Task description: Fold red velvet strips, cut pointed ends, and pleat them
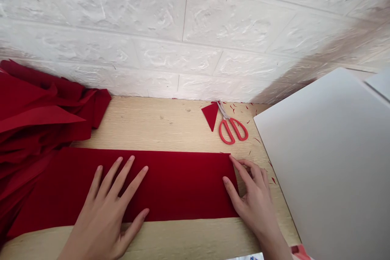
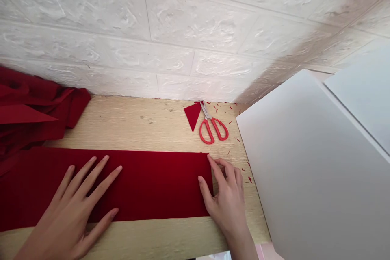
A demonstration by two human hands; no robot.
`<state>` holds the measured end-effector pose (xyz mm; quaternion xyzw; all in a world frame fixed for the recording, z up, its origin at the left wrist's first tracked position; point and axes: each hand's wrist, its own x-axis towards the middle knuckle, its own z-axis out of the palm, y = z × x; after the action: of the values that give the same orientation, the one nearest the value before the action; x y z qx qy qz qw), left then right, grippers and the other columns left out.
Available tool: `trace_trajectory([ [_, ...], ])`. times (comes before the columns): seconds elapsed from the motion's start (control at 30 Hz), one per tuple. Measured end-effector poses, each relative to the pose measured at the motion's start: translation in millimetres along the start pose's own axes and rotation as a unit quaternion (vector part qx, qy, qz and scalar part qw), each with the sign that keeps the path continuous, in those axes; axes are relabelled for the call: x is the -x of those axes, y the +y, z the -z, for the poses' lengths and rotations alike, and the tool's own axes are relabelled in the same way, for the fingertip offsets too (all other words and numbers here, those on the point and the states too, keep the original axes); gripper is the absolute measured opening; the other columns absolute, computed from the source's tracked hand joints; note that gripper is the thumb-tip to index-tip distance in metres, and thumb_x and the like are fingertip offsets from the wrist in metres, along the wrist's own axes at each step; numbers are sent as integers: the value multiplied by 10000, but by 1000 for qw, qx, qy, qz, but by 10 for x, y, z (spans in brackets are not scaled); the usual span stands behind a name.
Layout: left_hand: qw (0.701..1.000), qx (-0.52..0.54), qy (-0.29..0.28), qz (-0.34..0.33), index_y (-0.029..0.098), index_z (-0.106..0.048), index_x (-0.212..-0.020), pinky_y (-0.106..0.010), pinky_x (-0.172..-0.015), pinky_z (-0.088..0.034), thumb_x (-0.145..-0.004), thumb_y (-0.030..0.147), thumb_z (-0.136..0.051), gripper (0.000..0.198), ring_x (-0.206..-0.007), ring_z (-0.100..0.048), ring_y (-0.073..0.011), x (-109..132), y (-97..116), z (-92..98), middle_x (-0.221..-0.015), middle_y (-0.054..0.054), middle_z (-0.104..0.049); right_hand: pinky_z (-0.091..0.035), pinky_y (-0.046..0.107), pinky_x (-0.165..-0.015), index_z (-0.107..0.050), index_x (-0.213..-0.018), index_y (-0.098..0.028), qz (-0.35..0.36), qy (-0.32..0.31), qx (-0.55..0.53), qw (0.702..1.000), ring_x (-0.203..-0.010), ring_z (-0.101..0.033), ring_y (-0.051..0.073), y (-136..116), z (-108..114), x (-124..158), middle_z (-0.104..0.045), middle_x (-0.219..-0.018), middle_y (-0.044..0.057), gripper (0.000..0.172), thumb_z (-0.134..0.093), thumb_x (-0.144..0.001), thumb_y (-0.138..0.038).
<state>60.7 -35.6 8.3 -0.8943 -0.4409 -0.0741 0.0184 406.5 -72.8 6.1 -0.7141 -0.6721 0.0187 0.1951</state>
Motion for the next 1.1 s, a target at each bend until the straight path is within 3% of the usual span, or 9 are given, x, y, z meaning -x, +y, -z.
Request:
trace_trajectory([
  [0.8,1000,-3,0,6,214,-269,-1600,-625,-1161,-236,-853,508,-569,857,-1489,-278,-461,-9,3,-3,-1671,-185,-227,-479,464,-914,-506,-1489,-329,-15,-5,-23,1000,-1007,-522,262,47,-29,-13,-579,-1202,97,469,-439,-1025,-320],
  [1.1,1000,7,-1,15,223,-270,-1602,-637,-1165,-213,-851,510,-581,861,-1497,-255,-472,-7,6,-7,-1663,-186,-248,-481,452,-884,-520,-1467,-289,-13,9,-7,1000,-968,-529,247,77,-68,-29,-575,-1184,106,447,-397,-1039,-262],
])
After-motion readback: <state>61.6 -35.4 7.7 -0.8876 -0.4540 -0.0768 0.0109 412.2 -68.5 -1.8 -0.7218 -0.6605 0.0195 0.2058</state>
